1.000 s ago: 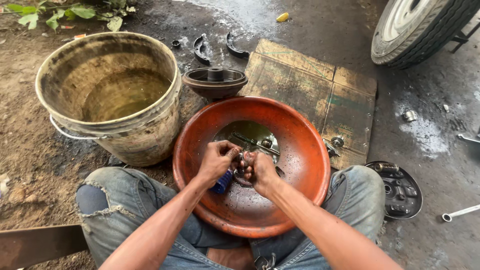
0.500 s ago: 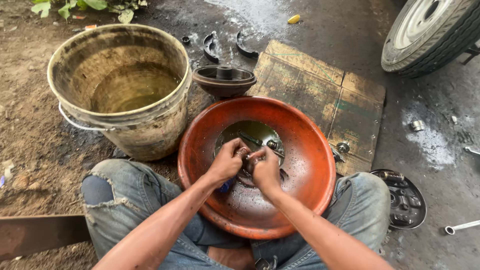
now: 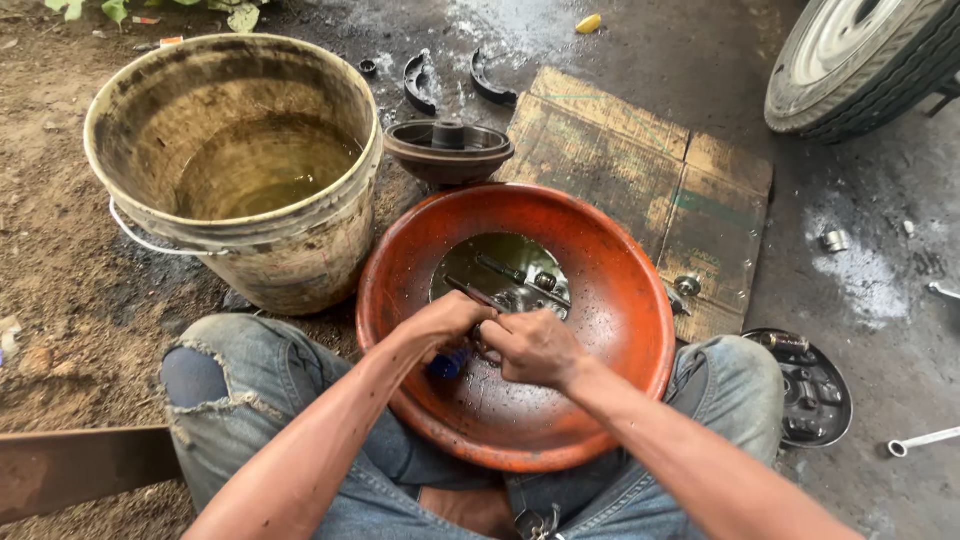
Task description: The person sits on the ground and scrubs various mechanical parts in a red basin filled with dark liquid. They handle multiple small components, rubbing them by hand and occasionally using a green-handled brush to clean surfaces.
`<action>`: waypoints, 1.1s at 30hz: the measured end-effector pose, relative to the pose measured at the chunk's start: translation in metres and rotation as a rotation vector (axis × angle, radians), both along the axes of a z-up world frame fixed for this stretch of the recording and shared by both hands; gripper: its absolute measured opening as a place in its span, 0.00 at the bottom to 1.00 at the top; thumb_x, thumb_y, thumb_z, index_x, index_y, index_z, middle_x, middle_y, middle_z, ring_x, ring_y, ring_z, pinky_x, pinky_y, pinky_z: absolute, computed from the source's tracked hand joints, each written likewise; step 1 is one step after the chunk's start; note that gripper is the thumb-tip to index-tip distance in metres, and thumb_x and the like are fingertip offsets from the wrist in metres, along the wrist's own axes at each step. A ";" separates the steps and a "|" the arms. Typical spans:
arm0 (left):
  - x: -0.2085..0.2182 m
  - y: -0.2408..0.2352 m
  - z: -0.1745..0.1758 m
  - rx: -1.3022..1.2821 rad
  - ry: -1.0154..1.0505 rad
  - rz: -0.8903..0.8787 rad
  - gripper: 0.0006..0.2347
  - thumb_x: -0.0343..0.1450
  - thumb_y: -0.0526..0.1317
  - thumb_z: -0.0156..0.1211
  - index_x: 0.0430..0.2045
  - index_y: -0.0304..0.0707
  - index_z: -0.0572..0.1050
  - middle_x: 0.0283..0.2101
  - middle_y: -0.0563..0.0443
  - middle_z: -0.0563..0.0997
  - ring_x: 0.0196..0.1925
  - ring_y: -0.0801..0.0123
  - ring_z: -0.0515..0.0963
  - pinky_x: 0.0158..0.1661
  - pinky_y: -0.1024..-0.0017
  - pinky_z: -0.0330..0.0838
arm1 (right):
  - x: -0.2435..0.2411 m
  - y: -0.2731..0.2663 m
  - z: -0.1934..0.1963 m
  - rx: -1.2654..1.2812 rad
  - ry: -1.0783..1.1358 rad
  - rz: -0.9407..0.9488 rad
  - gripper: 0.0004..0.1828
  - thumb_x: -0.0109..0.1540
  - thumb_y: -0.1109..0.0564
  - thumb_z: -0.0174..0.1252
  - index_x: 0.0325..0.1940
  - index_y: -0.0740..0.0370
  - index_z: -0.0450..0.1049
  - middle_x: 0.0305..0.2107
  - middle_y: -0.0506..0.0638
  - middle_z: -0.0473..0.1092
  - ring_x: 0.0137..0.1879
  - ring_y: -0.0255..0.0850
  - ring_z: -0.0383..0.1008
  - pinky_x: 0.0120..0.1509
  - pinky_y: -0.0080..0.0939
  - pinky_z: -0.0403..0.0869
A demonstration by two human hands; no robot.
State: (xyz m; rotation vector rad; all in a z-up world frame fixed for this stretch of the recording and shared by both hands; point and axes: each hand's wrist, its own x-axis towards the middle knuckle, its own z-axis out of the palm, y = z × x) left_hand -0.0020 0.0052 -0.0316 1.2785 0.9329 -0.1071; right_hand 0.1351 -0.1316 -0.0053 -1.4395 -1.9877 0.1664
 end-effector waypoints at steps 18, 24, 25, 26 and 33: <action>0.007 -0.006 -0.001 0.182 -0.619 0.339 0.12 0.62 0.17 0.58 0.30 0.32 0.81 0.35 0.51 0.85 0.38 0.73 0.83 0.40 0.73 0.81 | 0.002 0.025 0.006 -0.857 2.078 -0.616 0.13 0.61 0.68 0.32 0.41 0.61 0.63 0.21 0.46 0.64 0.16 0.27 0.56 0.14 0.24 0.60; 0.002 -0.002 0.005 0.370 -0.605 0.325 0.14 0.61 0.16 0.57 0.31 0.30 0.83 0.37 0.50 0.86 0.39 0.74 0.84 0.43 0.76 0.82 | 0.014 0.020 -0.005 -0.842 2.097 -0.735 0.15 0.64 0.68 0.34 0.43 0.52 0.62 0.19 0.42 0.61 0.16 0.26 0.52 0.15 0.24 0.54; 0.001 0.002 0.008 0.321 -0.628 0.397 0.14 0.61 0.16 0.58 0.31 0.30 0.82 0.37 0.49 0.85 0.39 0.73 0.84 0.43 0.75 0.82 | 0.014 0.017 -0.002 -0.830 2.099 -0.746 0.15 0.64 0.68 0.34 0.44 0.52 0.63 0.19 0.42 0.60 0.16 0.26 0.51 0.15 0.25 0.53; 0.000 0.005 0.010 0.272 -0.652 0.468 0.13 0.61 0.16 0.58 0.31 0.29 0.82 0.37 0.48 0.85 0.39 0.73 0.84 0.43 0.75 0.82 | 0.014 0.014 0.003 -0.818 2.102 -0.756 0.15 0.65 0.68 0.33 0.45 0.52 0.63 0.19 0.42 0.59 0.16 0.27 0.51 0.15 0.26 0.53; -0.006 0.013 0.014 -0.372 -0.659 0.400 0.07 0.73 0.29 0.55 0.41 0.29 0.78 0.36 0.43 0.83 0.35 0.67 0.83 0.35 0.71 0.81 | 0.018 -0.008 0.044 -1.081 0.166 -0.485 0.10 0.67 0.51 0.57 0.49 0.55 0.75 0.25 0.52 0.77 0.25 0.37 0.73 0.30 0.40 0.71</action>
